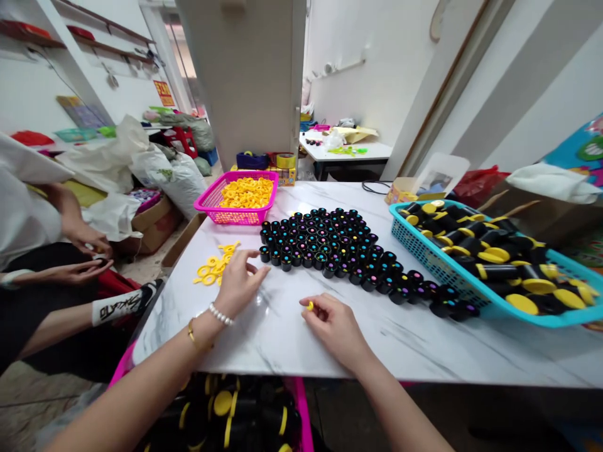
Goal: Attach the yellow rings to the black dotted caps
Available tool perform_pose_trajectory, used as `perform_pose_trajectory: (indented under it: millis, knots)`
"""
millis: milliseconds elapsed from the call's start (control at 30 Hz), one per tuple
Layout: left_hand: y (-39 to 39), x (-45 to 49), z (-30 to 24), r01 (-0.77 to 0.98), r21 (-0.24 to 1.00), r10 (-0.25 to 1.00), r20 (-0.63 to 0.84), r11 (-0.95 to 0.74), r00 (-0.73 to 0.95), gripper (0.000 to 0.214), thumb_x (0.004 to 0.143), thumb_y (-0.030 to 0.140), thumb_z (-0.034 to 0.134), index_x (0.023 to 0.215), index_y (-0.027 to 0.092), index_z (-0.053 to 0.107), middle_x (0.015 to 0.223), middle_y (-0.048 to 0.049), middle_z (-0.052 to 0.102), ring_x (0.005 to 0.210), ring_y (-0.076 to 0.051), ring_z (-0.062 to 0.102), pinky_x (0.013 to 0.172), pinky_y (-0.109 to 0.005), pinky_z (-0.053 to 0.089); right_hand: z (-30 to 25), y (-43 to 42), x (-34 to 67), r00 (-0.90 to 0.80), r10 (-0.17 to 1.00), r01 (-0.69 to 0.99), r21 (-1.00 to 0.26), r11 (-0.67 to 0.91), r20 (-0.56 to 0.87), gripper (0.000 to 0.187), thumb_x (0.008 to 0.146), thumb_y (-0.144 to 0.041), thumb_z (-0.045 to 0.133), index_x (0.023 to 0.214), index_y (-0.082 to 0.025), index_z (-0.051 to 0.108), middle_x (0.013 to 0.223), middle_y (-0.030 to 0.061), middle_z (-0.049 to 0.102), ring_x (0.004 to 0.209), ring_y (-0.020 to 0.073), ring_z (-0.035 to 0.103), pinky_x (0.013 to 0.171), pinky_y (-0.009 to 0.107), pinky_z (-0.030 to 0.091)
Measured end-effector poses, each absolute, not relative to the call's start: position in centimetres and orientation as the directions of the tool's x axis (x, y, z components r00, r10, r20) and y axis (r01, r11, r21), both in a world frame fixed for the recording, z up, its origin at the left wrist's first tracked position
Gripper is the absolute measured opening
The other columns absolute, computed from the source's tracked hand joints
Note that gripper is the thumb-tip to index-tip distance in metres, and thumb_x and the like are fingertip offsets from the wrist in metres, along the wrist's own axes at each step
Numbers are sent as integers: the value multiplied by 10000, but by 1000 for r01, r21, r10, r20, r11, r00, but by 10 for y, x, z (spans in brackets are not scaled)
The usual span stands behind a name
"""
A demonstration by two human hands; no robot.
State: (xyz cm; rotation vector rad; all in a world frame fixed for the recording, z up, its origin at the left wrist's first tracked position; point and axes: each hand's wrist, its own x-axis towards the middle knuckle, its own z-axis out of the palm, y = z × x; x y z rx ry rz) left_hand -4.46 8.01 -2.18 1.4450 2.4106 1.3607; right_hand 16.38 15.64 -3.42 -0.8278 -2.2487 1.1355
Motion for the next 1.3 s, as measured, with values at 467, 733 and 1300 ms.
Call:
perform_pose_trajectory:
  millis: [467, 733, 1300]
  knots:
    - [39, -10, -24, 710, 689, 888, 226, 146, -401, 267, 719, 199, 661, 977, 182, 592, 809, 21, 605, 611, -103, 533, 641, -242, 436, -21, 155, 170, -690, 693, 255, -966, -38, -209, 434, 767, -411, 657, 1113, -149, 662, 617, 3, 591, 449, 88, 384, 414, 220, 259]
    - [27, 9, -43, 716, 694, 910, 246, 76, -335, 218, 774, 232, 636, 989, 210, 667, 762, 1, 549, 688, -121, 515, 625, -223, 381, -19, 142, 133, -796, 603, 144, -983, 114, -47, 252, 768, -393, 671, 847, -167, 751, 711, -1, 504, 514, 68, 409, 414, 197, 282]
    - [40, 1, -25, -93, 940, 916, -341, 328, -212, 195, 839, 346, 530, 800, 156, 547, 536, 35, 551, 352, -77, 466, 314, -157, 304, -33, 138, 129, -800, 581, 176, -984, -15, -151, 265, 820, -437, 608, 900, -197, 527, 513, -64, 563, 351, 102, 501, 334, 187, 406]
